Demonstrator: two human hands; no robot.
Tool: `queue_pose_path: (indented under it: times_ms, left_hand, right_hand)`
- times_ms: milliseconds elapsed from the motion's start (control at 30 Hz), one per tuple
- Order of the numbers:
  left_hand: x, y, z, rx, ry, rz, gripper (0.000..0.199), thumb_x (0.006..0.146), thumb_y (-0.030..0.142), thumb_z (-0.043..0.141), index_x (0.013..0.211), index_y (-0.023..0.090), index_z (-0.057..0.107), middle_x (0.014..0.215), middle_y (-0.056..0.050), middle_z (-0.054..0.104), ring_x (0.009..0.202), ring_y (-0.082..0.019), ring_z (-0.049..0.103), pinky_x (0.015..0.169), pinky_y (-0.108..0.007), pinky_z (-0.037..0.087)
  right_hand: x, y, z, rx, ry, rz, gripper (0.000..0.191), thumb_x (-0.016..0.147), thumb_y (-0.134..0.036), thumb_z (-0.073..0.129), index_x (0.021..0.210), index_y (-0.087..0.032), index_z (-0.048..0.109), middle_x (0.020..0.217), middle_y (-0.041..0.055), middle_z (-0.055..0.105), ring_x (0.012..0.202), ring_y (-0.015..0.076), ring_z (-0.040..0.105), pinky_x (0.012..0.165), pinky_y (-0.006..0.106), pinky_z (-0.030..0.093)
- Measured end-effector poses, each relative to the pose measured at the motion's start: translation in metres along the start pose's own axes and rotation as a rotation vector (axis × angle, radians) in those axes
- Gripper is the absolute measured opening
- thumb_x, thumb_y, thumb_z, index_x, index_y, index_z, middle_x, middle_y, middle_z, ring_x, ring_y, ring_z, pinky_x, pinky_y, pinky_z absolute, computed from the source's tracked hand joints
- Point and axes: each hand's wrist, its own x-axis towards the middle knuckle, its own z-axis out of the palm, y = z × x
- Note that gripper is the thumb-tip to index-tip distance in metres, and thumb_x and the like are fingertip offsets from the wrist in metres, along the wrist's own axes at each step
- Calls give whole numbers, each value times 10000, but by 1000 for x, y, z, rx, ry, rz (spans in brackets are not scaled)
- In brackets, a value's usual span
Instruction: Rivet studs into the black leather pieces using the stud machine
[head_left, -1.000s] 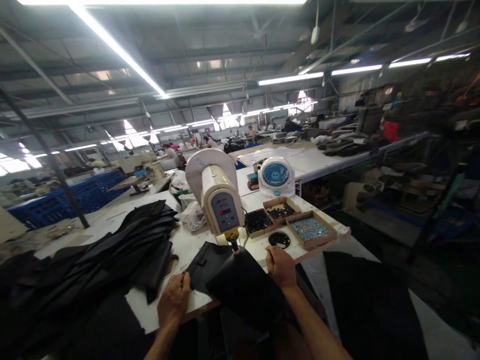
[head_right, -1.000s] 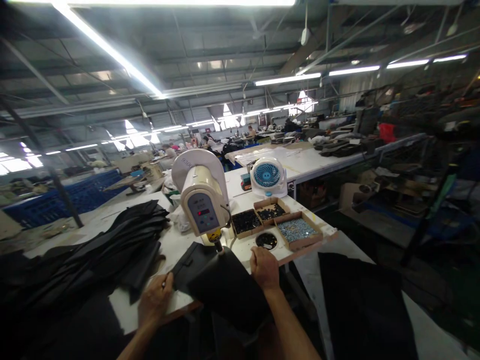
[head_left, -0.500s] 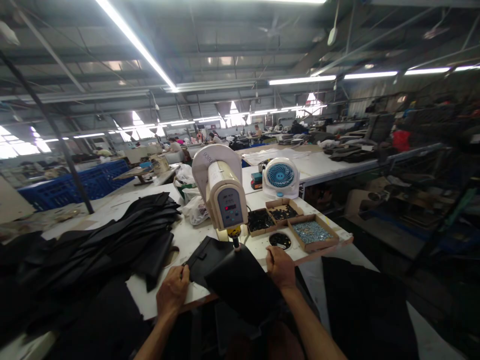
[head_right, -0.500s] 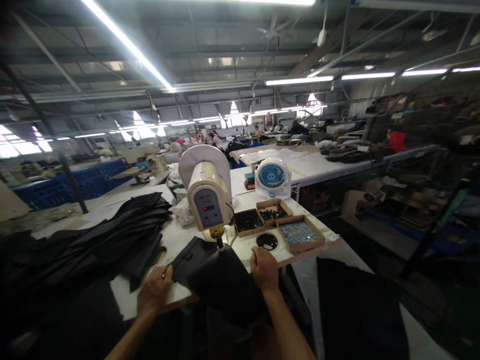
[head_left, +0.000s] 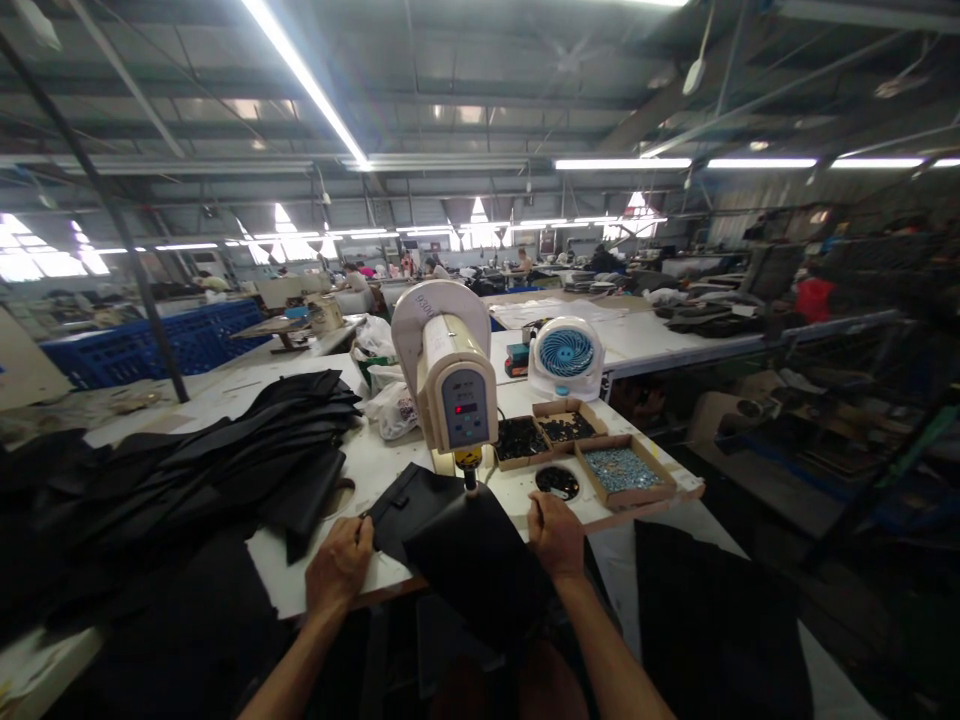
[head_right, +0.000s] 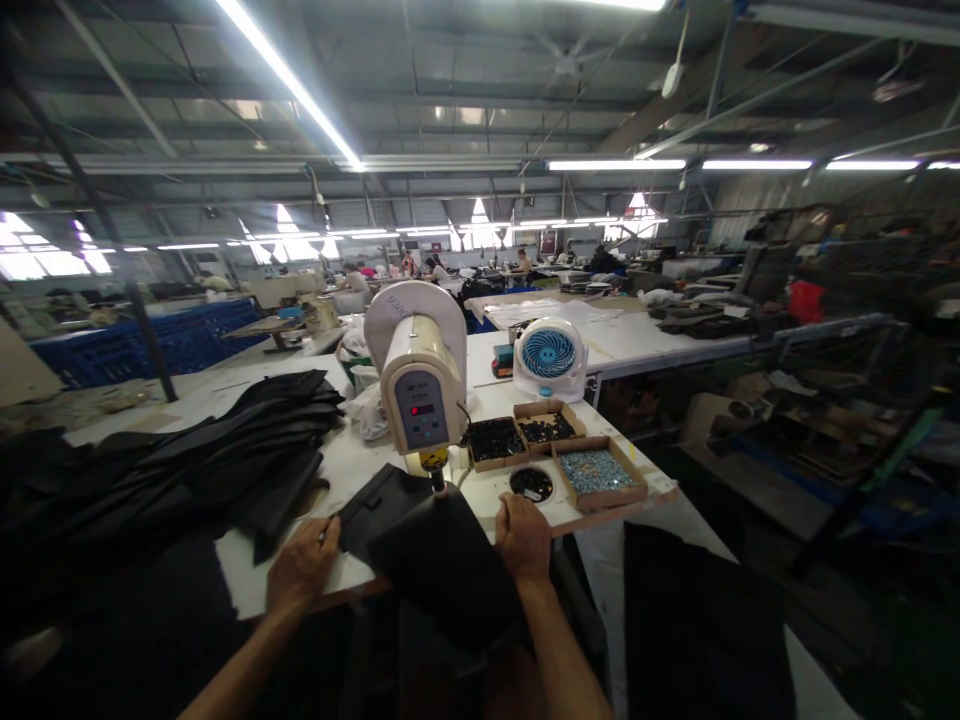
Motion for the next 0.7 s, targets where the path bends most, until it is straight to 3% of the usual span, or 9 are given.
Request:
queue_pose_path:
  times_ms: [267,700]
  left_hand:
    - [-1,7,-6,32,-48,-40,365,1025,449,347,904,237,618,1080,-53,687,994,-228,656,784,-338,442]
    - [-1,7,-5,47,-34,-32,359,1022,454,349,905,239,611,1077,-52,682,999,-229,659,821,-332,461]
  right_hand:
    - [-2,4,3,-18,2,6,247,1020,-204,428,1092,-177,662,1008,86,709,953,231,651,890,334,460]
    - [-1,3,2,-13,5,16,247,1011,-202,440,1085,-182,675,1003,79,715,961,224,654,898,323,459]
